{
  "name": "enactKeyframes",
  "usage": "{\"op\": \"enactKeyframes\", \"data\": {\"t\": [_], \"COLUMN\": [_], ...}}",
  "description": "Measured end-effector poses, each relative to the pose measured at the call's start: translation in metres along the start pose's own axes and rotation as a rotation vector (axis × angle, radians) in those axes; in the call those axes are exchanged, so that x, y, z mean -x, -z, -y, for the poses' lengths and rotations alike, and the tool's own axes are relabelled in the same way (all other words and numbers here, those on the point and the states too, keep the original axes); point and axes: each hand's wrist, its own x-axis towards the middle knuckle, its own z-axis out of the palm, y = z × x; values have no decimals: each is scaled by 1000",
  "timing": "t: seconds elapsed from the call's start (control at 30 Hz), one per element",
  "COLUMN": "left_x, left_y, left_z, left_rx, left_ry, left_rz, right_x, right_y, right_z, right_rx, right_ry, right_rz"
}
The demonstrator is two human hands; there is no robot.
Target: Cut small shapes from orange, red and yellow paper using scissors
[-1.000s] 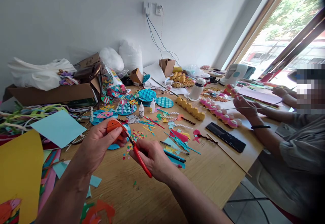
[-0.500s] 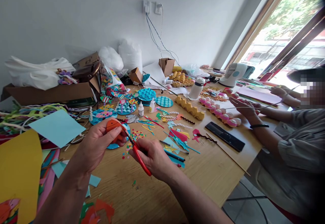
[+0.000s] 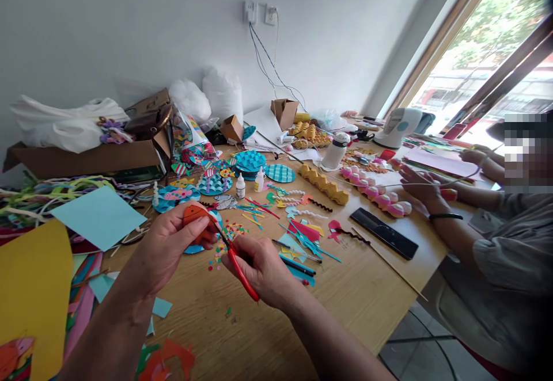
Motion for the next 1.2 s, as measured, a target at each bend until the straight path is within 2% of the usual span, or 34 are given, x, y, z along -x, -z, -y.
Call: {"op": "enactKeyframes", "data": {"t": [0.5,0.7,0.8,0.93,1.2], "left_x": [-3,-5,-7,-8,-9], "left_y": [1,5,7,6,-2], "left_z": [3,3,4,4,8], "left_rx": [-59,-216,-240,-142,-65], "left_ry": [10,-107,-117,-60,-4], "left_rz": [12,-30,-35,-34,-32], "right_x": [0,0,-1,-3,-3], "right_y": [1,2,2,1,-7], "right_z": [-6,-8,-10,-14,-26], "right_rx": [22,64,60,-78,-479], "right_ry": [39,72,58,15,-169], "right_rz": [-12,23,29,64,120]}}
